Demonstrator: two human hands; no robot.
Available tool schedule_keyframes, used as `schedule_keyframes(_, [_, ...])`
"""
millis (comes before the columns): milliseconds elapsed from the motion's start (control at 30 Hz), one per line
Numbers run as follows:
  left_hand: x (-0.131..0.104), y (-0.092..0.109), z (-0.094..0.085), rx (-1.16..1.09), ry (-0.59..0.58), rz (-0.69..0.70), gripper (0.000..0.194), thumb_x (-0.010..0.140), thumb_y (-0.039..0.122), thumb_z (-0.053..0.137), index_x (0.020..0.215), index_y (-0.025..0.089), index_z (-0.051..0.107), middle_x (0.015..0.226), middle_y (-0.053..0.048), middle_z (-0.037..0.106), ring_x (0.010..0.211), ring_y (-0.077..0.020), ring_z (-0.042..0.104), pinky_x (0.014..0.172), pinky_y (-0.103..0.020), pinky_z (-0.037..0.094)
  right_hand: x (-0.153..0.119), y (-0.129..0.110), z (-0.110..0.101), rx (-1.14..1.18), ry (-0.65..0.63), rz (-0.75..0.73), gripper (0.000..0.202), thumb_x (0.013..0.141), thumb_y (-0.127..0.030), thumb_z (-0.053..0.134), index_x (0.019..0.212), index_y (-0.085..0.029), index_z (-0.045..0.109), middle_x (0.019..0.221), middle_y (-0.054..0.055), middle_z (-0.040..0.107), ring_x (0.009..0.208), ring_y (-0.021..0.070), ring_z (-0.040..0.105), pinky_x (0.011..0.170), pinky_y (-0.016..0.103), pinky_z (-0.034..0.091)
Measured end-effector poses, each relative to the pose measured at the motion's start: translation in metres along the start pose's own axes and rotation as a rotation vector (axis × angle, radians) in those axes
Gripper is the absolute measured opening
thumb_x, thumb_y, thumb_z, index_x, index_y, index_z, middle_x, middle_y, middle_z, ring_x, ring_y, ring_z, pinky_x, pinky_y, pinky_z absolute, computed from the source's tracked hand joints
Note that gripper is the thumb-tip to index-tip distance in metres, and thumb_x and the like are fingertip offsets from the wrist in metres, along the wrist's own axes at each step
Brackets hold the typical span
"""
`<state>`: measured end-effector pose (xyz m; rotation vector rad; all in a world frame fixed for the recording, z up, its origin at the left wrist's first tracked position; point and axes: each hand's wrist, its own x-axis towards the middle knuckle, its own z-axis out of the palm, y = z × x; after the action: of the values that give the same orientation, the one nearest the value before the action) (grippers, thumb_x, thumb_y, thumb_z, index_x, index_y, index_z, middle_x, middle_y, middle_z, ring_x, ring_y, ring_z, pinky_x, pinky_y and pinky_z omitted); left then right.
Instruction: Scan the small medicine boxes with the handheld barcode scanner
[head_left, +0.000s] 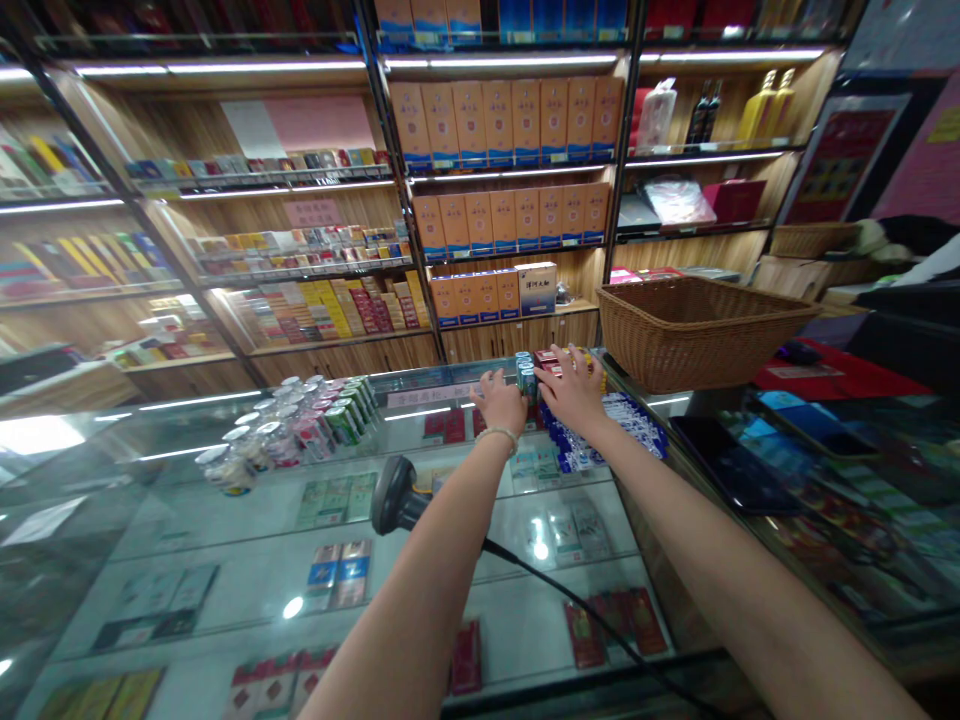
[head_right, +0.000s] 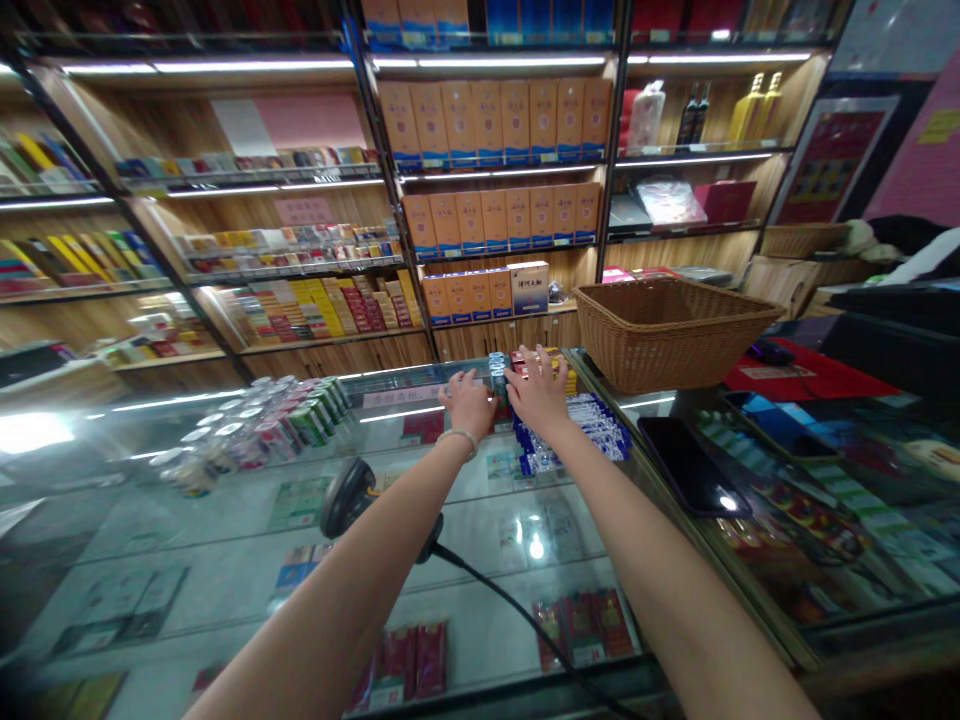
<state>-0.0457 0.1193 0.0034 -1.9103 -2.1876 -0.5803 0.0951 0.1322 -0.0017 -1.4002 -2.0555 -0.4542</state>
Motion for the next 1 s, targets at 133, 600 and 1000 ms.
schedule_keyframes(133, [0.000,0.000,0.000,0.004,0.003,0.005,0.024,0.094,0.038,0.063,0.103,0.029,0.082,0.159,-0.006,0.051,0.149,-0.0328,0.033,0.122,-0.061,0.022,0.000,0.001,0.002,-0.007,0.007,-0.011,0.039,0.102,-0.038,0.049,0.134,-0.034,0.070,0.165,0.007,0.042,0.150,0.0357,0.028,0.118,0.062,0.020])
schedule_keyframes(600, [0.001,-0.004,0.006,0.033,0.009,-0.028,0.035,0.089,0.041,0.065,0.117,0.026,0.078,0.160,-0.009,0.049,0.149,-0.0360,0.035,0.122,-0.058,0.029,0.000,-0.001,0.007,0.006,0.006,-0.004,0.045,0.104,-0.050,0.046,0.137,-0.030,0.068,0.165,0.010,0.043,0.150,0.0350,0.031,0.120,0.063,0.018])
schedule_keyframes(1000, [-0.004,-0.020,0.000,0.046,-0.104,-0.051,0.107,0.084,0.064,0.067,0.168,0.027,0.013,0.178,-0.014,0.003,0.163,-0.0410,-0.003,0.127,-0.068,0.006,-0.004,-0.002,0.010,-0.087,-0.039,-0.001,0.073,0.100,-0.064,0.045,0.165,-0.034,0.030,0.174,0.013,0.024,0.157,0.0408,0.018,0.121,0.071,0.013])
